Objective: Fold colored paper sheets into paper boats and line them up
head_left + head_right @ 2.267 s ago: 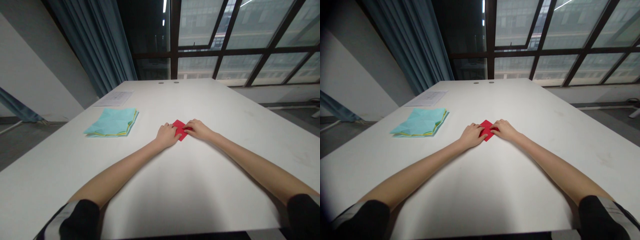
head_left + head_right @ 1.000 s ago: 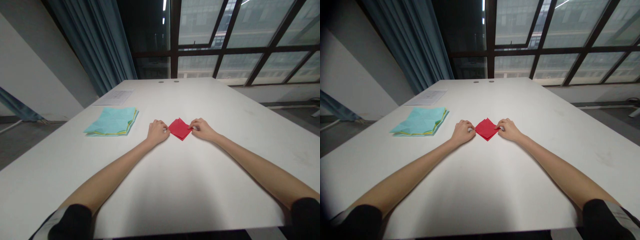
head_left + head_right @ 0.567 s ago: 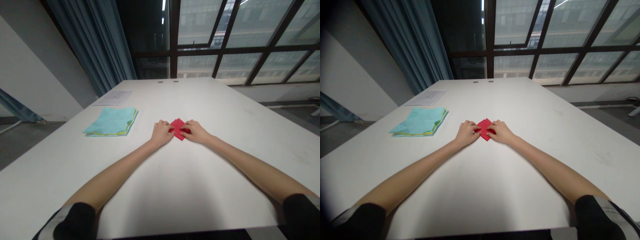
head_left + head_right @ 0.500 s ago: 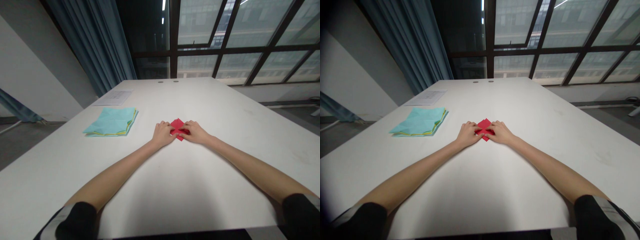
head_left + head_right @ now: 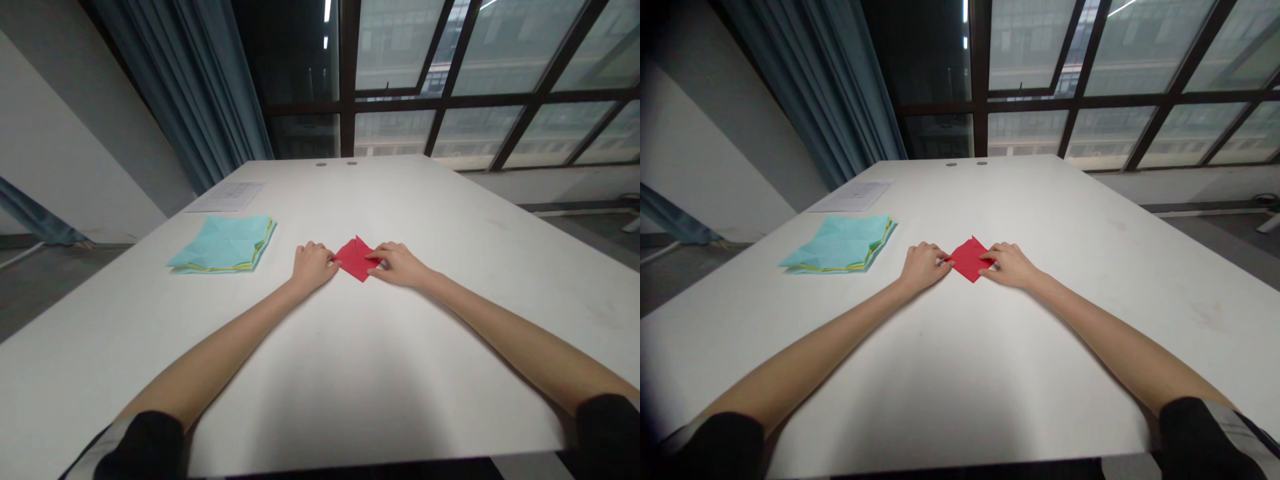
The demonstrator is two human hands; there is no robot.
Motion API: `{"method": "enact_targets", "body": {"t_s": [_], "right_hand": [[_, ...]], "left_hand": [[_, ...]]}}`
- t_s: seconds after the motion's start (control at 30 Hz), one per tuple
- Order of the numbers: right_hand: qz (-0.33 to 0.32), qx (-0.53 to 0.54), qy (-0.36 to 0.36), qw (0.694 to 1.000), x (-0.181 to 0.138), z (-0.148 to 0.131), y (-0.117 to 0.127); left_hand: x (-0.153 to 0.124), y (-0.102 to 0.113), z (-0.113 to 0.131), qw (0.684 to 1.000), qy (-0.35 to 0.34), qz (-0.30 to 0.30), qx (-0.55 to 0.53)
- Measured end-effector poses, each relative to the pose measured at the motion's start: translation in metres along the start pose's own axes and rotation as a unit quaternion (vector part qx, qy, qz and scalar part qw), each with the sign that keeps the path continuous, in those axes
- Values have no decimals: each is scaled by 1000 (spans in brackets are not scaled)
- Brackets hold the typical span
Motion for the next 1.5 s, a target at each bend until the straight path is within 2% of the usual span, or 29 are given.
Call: {"method": "enact_targets", "body": {"t_s": [0.17,0.47,0.7,0.87,0.97,1.2,1.37,1.43,1.5], "right_hand": [[-2,9,-3,1000,1,0,-1],[-2,1,-3,1000,1,1,-1],[-12,-4,13,1000,1,-1,1],[-26,-18,64,997,2,-12,1],[-38,-19,92,995,2,-18,0],[-32,35,154,987,-3,-19,1],[-34,31,181,982,-7,-22,4],[-32,24,187,982,-7,-23,5],[-31,18,191,981,-7,-23,5]], "left_hand": [[2,-2,-5,999,32,14,-13],[1,4,-1,998,14,33,-58],[0,2,10,992,-86,-14,-94],[-4,3,18,986,-159,-36,-47],[-5,3,21,983,-176,-44,-24],[-4,2,19,984,-169,-44,-18],[-3,3,18,986,-160,-44,-19],[-2,3,16,991,-129,-28,-7],[-1,2,10,997,-70,-4,20]]}}
Point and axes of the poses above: each hand's wrist, its own x-axis towards the middle knuckle, its own y-axis out of the back of the hand, z = x × y, the point moved 4 cm from there along x, towards the middle knuckle, and after that the axes turned 4 degrees about z, right-handed, at the moved point
